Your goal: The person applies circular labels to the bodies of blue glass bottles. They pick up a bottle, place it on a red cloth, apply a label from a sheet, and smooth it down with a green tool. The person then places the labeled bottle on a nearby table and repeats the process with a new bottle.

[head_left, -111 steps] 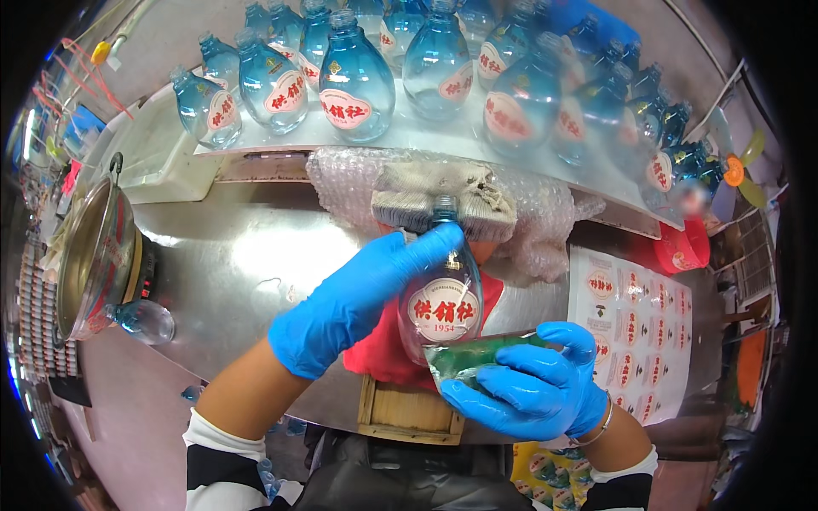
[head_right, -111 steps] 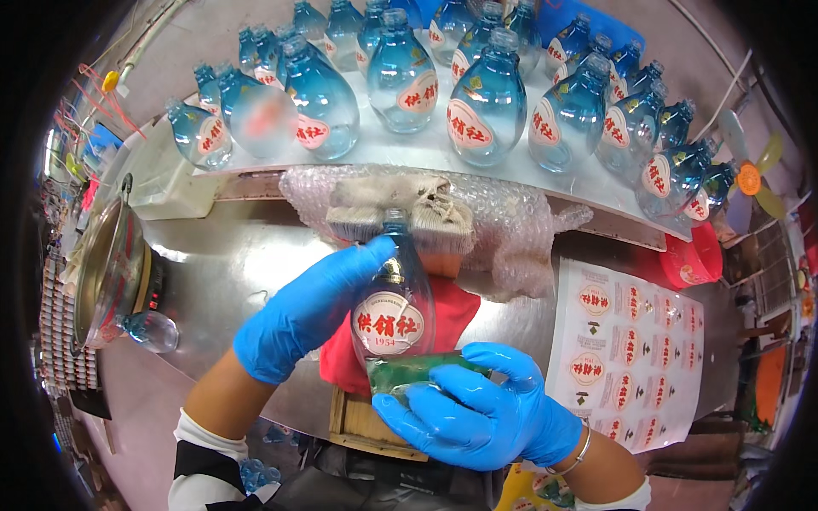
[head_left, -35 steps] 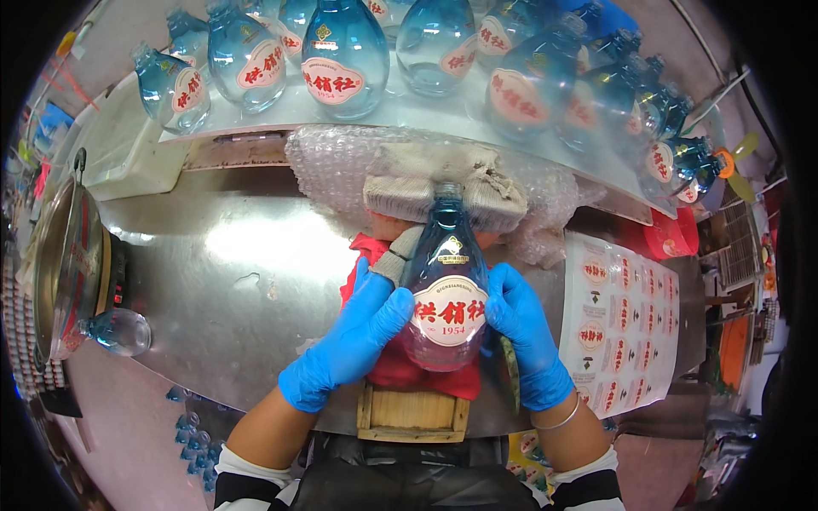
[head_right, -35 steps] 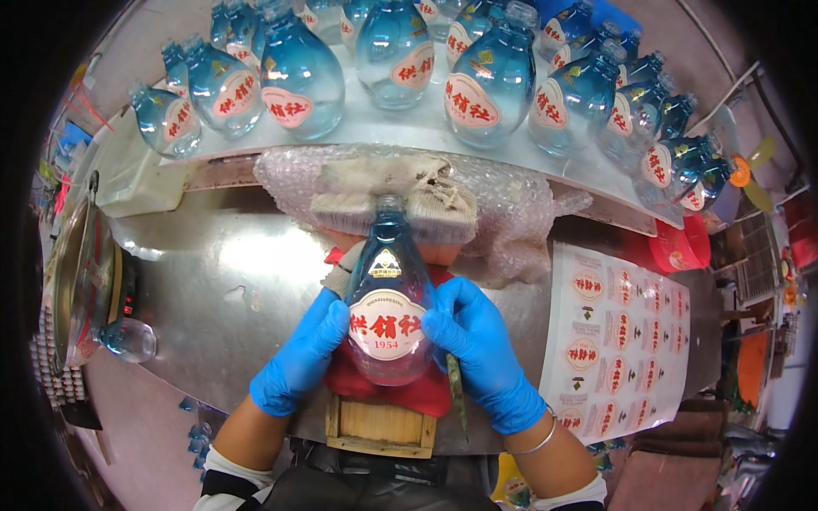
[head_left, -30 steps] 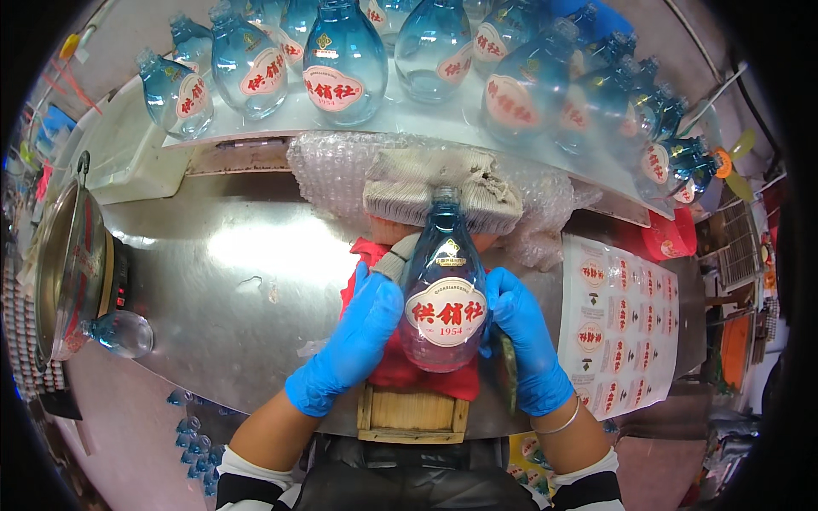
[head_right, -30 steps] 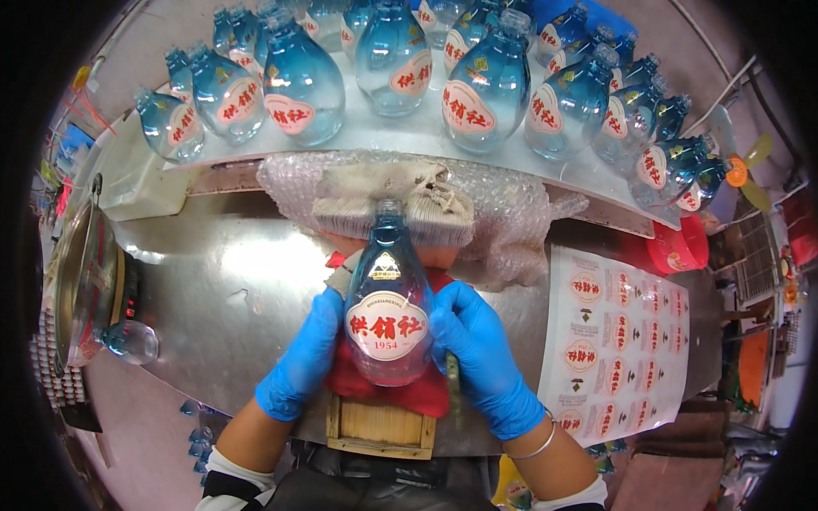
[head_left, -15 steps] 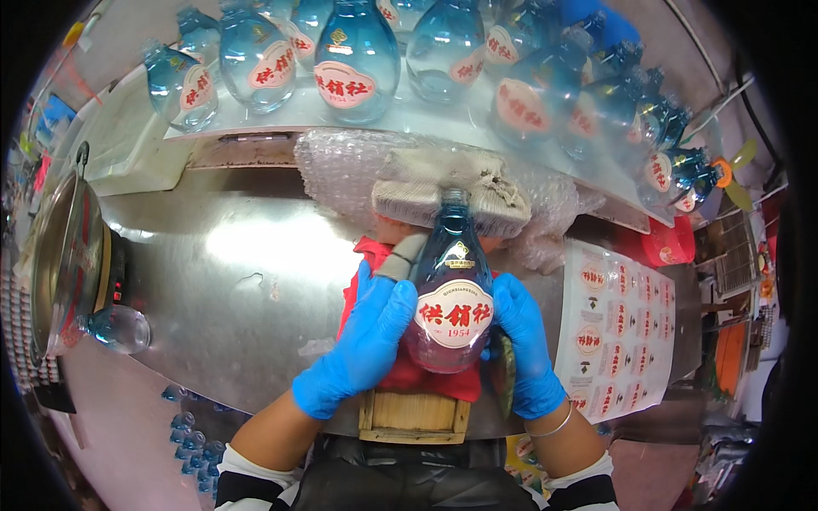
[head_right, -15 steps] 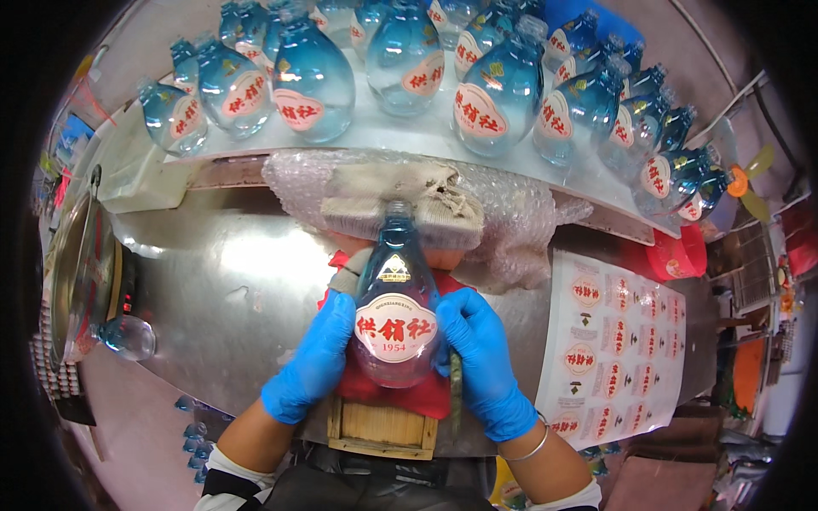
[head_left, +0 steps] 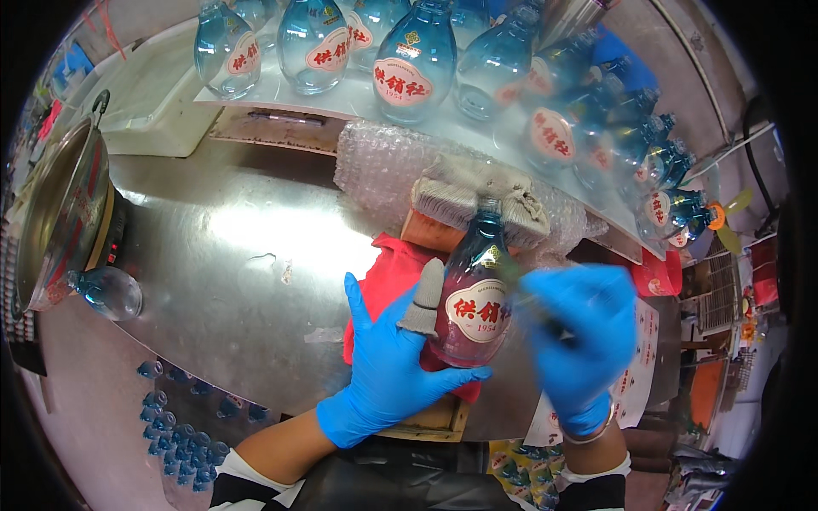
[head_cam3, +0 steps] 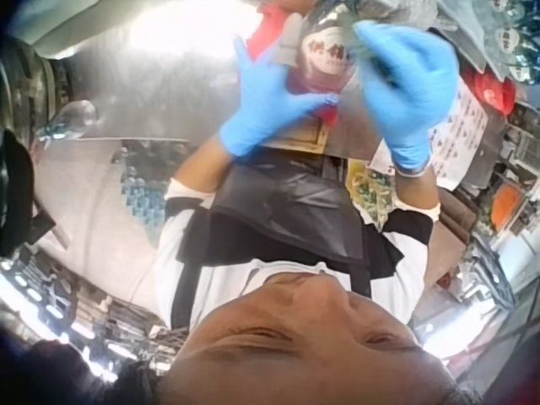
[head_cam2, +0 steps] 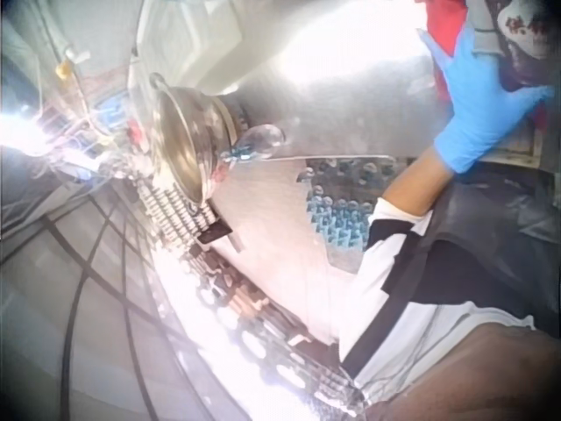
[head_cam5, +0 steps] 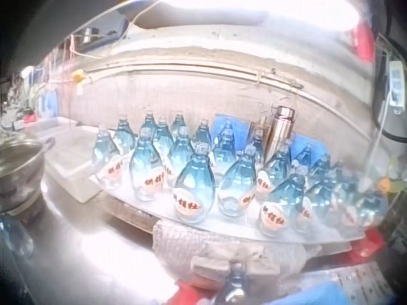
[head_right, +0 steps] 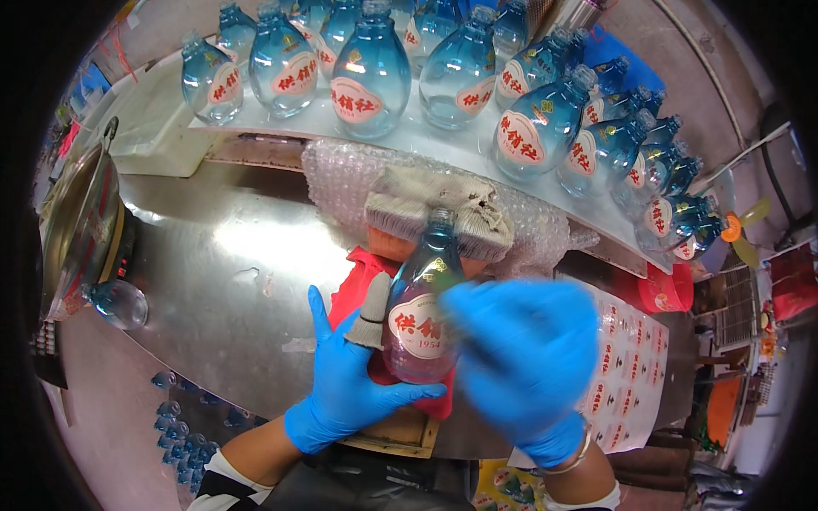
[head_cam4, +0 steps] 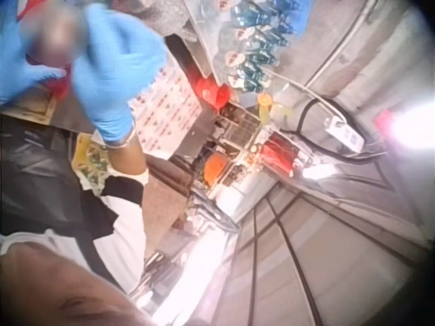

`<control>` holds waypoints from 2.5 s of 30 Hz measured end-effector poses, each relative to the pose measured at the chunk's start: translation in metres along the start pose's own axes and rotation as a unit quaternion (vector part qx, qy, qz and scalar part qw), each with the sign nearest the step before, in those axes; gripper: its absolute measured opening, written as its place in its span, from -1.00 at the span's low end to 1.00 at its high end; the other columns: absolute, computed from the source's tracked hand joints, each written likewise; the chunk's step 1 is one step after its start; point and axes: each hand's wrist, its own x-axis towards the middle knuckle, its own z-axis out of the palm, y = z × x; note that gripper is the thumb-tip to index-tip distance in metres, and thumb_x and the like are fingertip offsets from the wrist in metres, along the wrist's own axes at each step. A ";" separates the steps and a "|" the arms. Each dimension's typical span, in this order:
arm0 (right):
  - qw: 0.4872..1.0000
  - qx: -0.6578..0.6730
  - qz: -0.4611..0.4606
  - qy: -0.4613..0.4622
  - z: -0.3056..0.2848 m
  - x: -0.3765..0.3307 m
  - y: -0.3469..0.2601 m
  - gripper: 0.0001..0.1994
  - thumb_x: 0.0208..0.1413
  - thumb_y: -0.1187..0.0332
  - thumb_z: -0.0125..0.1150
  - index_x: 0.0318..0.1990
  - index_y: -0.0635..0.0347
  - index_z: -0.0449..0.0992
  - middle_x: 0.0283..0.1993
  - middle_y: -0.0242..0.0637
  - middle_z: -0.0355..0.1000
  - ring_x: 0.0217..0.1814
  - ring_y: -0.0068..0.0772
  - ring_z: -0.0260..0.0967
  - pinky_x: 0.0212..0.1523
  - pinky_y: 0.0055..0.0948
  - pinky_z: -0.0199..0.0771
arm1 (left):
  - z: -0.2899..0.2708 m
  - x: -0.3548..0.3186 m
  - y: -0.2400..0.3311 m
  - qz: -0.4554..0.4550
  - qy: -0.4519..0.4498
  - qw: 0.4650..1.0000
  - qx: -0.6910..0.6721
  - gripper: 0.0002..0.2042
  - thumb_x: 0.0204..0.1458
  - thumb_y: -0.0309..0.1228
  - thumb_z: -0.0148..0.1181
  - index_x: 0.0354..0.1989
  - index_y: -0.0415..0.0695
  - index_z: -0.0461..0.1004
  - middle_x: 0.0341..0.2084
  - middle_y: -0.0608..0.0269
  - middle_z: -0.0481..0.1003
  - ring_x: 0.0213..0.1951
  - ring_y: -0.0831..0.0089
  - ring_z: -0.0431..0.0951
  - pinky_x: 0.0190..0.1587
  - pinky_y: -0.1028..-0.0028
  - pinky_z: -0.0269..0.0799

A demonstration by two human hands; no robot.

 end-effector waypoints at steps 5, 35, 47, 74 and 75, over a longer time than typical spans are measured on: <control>0.980 -0.039 -0.110 -0.161 -0.001 -0.028 -0.036 -0.62 -0.36 0.36 0.28 -0.23 -0.14 0.55 -0.33 -0.62 0.42 -0.44 -0.65 0.25 -0.32 -0.46 0.18 | 0.010 -0.004 -0.020 -0.047 -0.015 0.990 -0.133 -0.15 -0.20 -0.02 0.24 0.26 -0.12 0.00 0.16 0.07 0.18 0.17 0.17 0.21 0.18 -0.18 -0.70; 0.740 0.394 0.485 0.247 0.018 -0.046 0.015 -0.82 -0.04 0.42 0.28 -0.36 0.24 0.39 -0.40 -0.39 0.39 -0.40 -0.68 0.30 -0.39 -0.66 0.34 | -0.052 0.075 0.011 0.180 -0.200 0.946 0.183 -0.07 -0.51 0.17 0.35 0.15 0.02 0.25 -0.13 0.18 0.36 -0.09 0.21 0.41 0.25 -0.07 -0.29; 0.761 0.427 0.451 0.189 0.024 -0.051 -0.012 -0.82 -0.05 0.45 0.29 -0.35 0.23 0.38 -0.38 -0.40 0.40 -0.38 -0.68 0.30 -0.35 -0.66 0.33 | -0.018 0.025 -0.020 0.094 -0.101 0.990 -0.020 0.01 -0.34 -0.04 0.36 0.29 -0.17 -0.08 0.12 0.16 0.27 0.15 0.22 0.26 0.27 0.07 -0.63; 0.990 0.062 -0.006 0.124 -0.007 -0.063 0.037 -0.73 -0.37 0.53 0.31 -0.39 -0.01 0.58 -0.32 -0.48 0.48 -0.31 -0.44 0.32 -0.19 -0.38 0.21 | 0.004 0.001 -0.016 0.057 0.032 0.996 -0.057 -0.11 -0.29 -0.18 0.37 0.26 -0.15 0.05 0.06 0.15 0.33 0.12 0.24 0.30 0.24 -0.04 -0.63; 0.989 0.062 0.011 0.136 -0.006 -0.060 0.032 -0.73 -0.38 0.51 0.31 -0.38 -0.01 0.58 -0.33 -0.49 0.46 -0.34 -0.44 0.30 -0.24 -0.37 0.21 | 0.004 0.000 -0.012 0.053 0.039 0.997 -0.042 -0.12 -0.30 -0.17 0.37 0.25 -0.14 0.07 0.05 0.16 0.35 0.10 0.25 0.32 0.24 -0.05 -0.63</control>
